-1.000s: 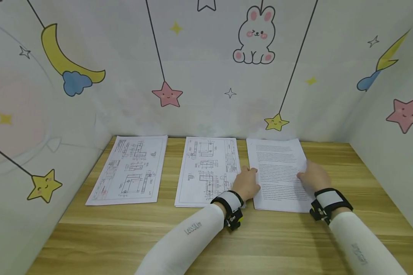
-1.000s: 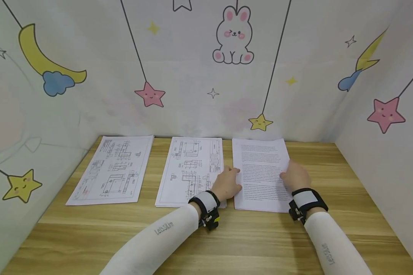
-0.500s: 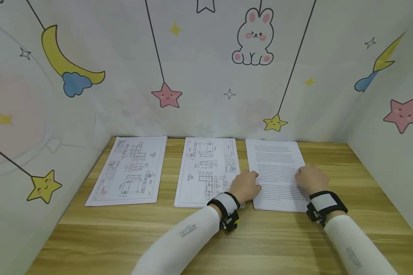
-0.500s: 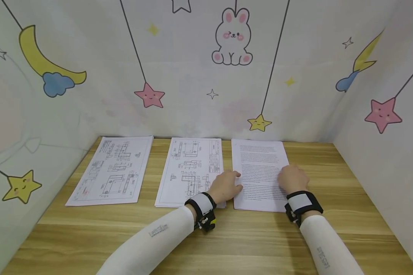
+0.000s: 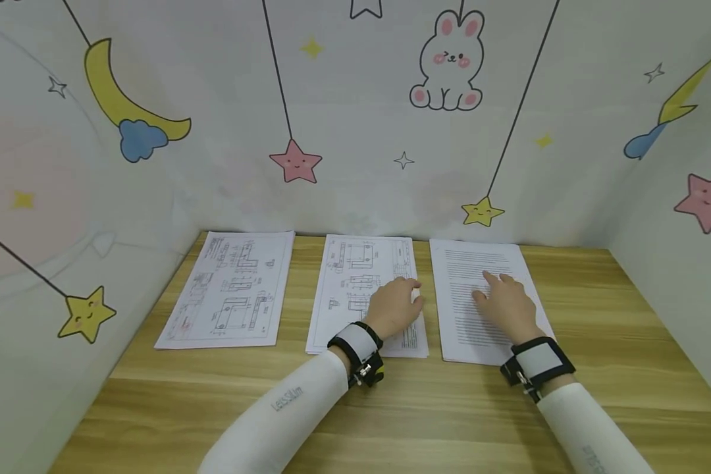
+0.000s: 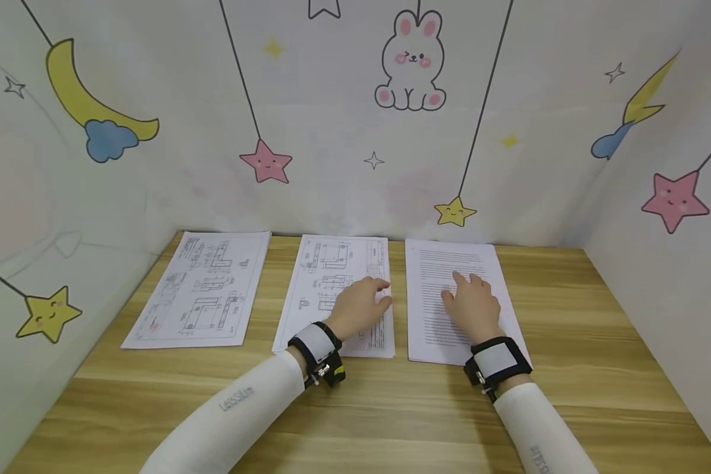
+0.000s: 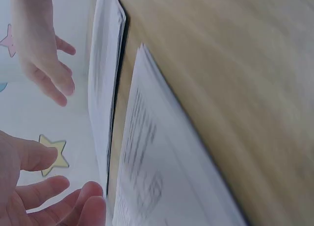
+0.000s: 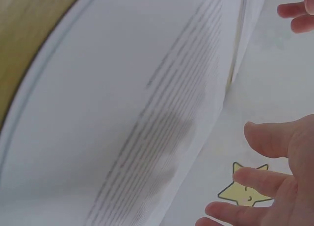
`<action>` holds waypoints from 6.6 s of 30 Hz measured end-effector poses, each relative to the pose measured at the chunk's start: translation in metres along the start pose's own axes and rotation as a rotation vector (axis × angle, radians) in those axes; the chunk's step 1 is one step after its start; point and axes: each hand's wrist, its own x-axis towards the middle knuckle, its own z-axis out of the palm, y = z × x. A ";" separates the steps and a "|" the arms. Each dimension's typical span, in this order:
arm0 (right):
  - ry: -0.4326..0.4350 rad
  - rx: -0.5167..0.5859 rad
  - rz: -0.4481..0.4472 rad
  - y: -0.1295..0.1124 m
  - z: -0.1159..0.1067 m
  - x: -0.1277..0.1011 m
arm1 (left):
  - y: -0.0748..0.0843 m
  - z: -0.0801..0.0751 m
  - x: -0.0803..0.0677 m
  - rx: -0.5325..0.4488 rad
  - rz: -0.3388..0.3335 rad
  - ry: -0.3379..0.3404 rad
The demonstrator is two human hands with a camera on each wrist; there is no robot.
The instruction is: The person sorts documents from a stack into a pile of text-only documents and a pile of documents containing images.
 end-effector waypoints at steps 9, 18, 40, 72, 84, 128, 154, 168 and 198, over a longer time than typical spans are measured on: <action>0.113 0.155 -0.115 -0.039 -0.002 -0.011 | -0.045 -0.037 -0.002 -0.014 -0.087 0.107; 0.122 0.166 -0.148 -0.069 0.002 -0.017 | -0.103 -0.071 -0.019 0.003 -0.208 0.146; 0.066 0.242 -0.193 -0.109 0.015 -0.023 | -0.231 -0.117 -0.083 0.100 -0.265 0.108; 0.063 0.230 -0.207 -0.118 0.021 -0.024 | -0.236 -0.138 -0.087 0.138 -0.364 -0.101; 0.055 0.227 -0.196 -0.119 0.022 -0.025 | -0.265 -0.158 -0.094 0.107 -0.513 -0.176; -0.009 0.232 -0.179 -0.126 0.029 -0.030 | -0.260 -0.156 -0.093 0.096 -0.643 -0.044; -0.035 0.234 -0.180 -0.128 0.037 -0.033 | -0.282 -0.152 -0.096 -0.046 -0.650 0.048; -0.049 0.239 -0.190 -0.129 0.038 -0.033 | -0.283 -0.169 -0.107 -0.301 -0.561 0.045; -0.365 1.013 0.024 -0.157 0.026 -0.014 | -0.172 -0.128 -0.068 -0.498 -0.403 0.155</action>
